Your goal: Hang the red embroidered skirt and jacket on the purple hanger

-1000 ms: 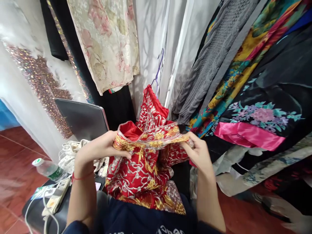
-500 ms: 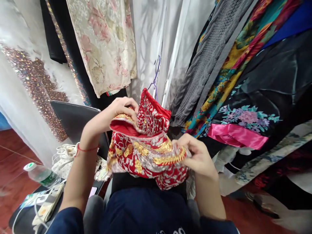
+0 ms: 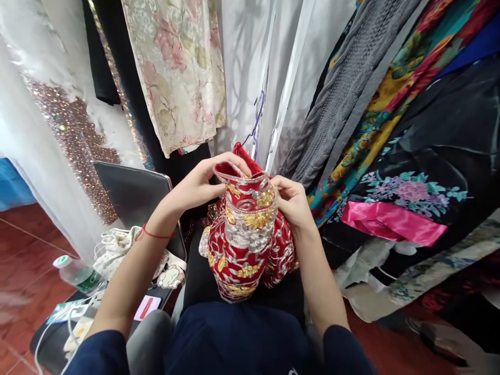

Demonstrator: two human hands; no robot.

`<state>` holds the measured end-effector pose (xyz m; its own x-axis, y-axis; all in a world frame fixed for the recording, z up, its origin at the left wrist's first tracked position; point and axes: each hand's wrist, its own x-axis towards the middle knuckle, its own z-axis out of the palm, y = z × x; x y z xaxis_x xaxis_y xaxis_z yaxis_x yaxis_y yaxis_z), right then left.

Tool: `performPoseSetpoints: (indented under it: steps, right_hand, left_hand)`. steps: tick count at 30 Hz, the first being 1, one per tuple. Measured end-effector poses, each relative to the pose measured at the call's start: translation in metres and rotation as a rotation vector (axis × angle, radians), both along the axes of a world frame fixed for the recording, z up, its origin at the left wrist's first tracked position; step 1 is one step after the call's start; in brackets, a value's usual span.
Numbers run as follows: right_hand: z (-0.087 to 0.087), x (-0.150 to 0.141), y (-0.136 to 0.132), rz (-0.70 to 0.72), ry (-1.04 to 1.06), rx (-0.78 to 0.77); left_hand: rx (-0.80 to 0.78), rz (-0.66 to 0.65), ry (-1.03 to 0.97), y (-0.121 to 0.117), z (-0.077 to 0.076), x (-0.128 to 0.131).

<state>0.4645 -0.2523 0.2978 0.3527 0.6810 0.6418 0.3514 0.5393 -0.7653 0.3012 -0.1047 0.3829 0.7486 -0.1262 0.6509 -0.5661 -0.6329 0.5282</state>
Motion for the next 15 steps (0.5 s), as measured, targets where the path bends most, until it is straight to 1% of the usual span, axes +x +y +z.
performPoseSetpoints:
  steps: [2, 5, 9, 11, 13, 15]
  right_hand:
    - [0.000, -0.004, 0.004, -0.010, -0.012, 0.001]
    - [0.001, -0.008, 0.010, -0.001, -0.115, -0.016]
    - [0.006, -0.008, 0.008, 0.038, -0.268, -0.155]
    - [0.010, -0.008, 0.005, -0.039, -0.264, -0.143]
    - [0.013, -0.010, 0.003, -0.194, -0.212, -0.052]
    - [0.018, -0.013, 0.003, -0.377, -0.138, 0.048]
  left_hand:
    - [-0.039, 0.039, 0.014, 0.002, -0.005, 0.000]
    - [-0.015, 0.086, 0.008, -0.002, -0.008, 0.003]
    - [0.007, 0.106, 0.011, -0.004, -0.008, 0.005]
    - [-0.050, 0.154, 0.027, 0.001, -0.012, 0.005]
    - [-0.110, 0.186, 0.116, 0.010, -0.019, 0.002]
    - [-0.102, 0.160, 0.265, 0.019, -0.031, -0.002]
